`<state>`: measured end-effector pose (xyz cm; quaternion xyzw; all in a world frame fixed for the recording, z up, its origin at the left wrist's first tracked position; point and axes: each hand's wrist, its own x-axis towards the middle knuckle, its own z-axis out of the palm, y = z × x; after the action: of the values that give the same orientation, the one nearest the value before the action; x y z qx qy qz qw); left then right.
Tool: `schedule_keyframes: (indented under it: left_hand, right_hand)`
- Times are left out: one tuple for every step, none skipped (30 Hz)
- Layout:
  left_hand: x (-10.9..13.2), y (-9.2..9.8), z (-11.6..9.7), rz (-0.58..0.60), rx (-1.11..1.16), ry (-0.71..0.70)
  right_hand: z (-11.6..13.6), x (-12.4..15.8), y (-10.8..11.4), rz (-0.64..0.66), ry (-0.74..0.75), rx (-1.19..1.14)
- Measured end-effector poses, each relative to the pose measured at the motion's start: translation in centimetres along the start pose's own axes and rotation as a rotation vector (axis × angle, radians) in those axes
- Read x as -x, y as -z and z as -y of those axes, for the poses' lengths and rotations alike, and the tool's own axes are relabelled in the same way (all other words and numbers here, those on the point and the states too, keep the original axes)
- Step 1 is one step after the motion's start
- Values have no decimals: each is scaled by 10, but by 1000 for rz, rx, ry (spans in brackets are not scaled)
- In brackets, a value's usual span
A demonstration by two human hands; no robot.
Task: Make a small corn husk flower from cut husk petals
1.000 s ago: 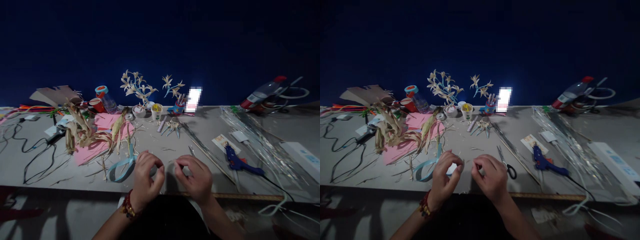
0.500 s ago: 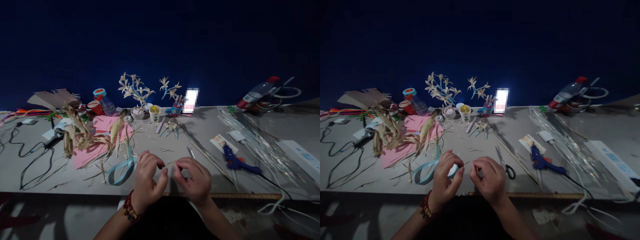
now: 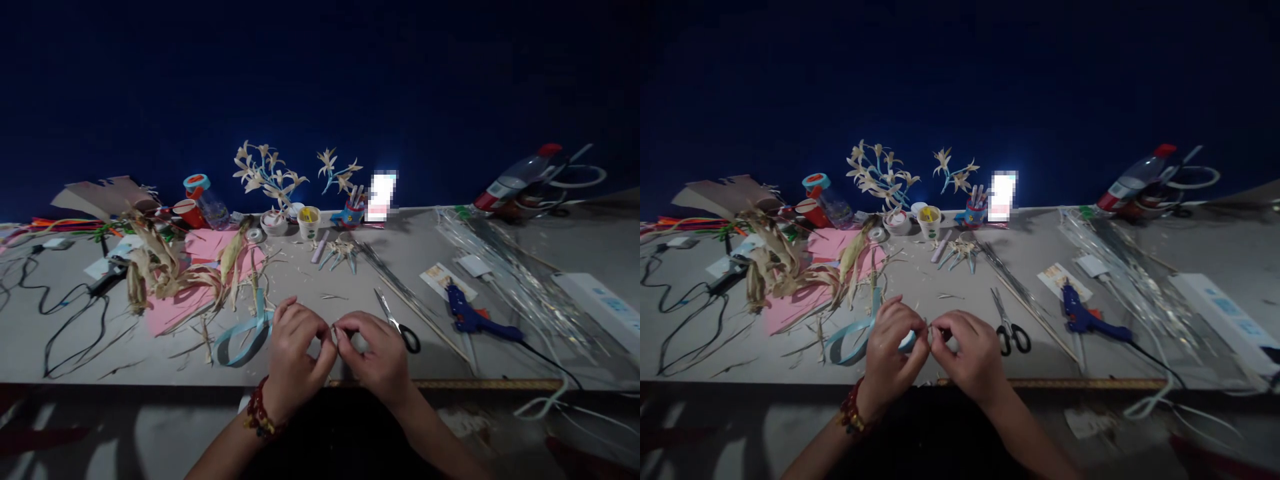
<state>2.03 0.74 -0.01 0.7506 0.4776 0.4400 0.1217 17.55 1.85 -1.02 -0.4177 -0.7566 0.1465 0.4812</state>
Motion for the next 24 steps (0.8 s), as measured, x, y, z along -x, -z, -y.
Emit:
schedule_keyframes:
  left_hand:
    - [0,0,0,-2,-3,2]
    - [1,1,1,-7,-6,5]
    - [2,1,2,-11,-8,7]
    - [3,1,3,-16,-8,11]
    - [4,1,4,-21,-5,16]
    - [5,2,6,-26,6,24]
    - [6,2,7,-28,27,37]
    - [7,1,8,-25,60,56]
    - [7,1,9,-19,114,91]
    - [7,0,10,2,198,146]
    - [6,-1,12,34,324,226]
    - [6,-2,13,78,499,324]
    - [5,-4,15,137,719,434]
    - [4,-5,16,211,966,549]
    - [3,-6,18,290,1217,655]
    - [3,-8,20,368,1443,746]
    - [3,-9,22,441,1627,822]
    - [4,-10,24,507,1763,881]
    - [6,-11,26,553,1858,927]
    - [7,-13,28,587,1918,960]
    - [10,-14,30,612,1956,984]
    - [12,-16,33,633,1977,1005]
    - [14,-17,35,647,1986,1020]
    - [15,-19,37,658,1986,1032]
  right_hand:
    - [-3,0,2,-17,16,31]
    - [-6,1,5,-41,29,67]
    - [-11,2,9,-77,37,104]
    - [-15,3,13,-122,36,140]
    - [-20,4,17,-169,25,168]
    - [-24,5,21,-212,5,183]
    - [-27,6,24,-240,-21,183]
    - [-28,7,25,-239,-47,160]
    - [-28,8,26,-208,-74,113]
    - [-27,8,25,-151,-104,41]
    - [-25,9,24,-79,-135,-55]
    - [-23,9,22,-8,-164,-165]
    - [-21,8,20,54,-194,-275]
    - [-19,7,18,96,-217,-368]
    - [-18,5,16,122,-228,-432]
    - [-17,3,15,140,-225,-469]
    - [-17,0,13,153,-213,-487]
    - [-17,-3,12,170,-202,-500]
    - [-17,-5,10,190,-198,-519]
    - [-16,-7,9,209,-203,-550]
    - [-15,-9,6,227,-220,-590]
    - [-14,-11,4,244,-238,-635]
    - [-12,-12,2,255,-256,-677]
    - [-10,-12,-1,261,-270,-713]
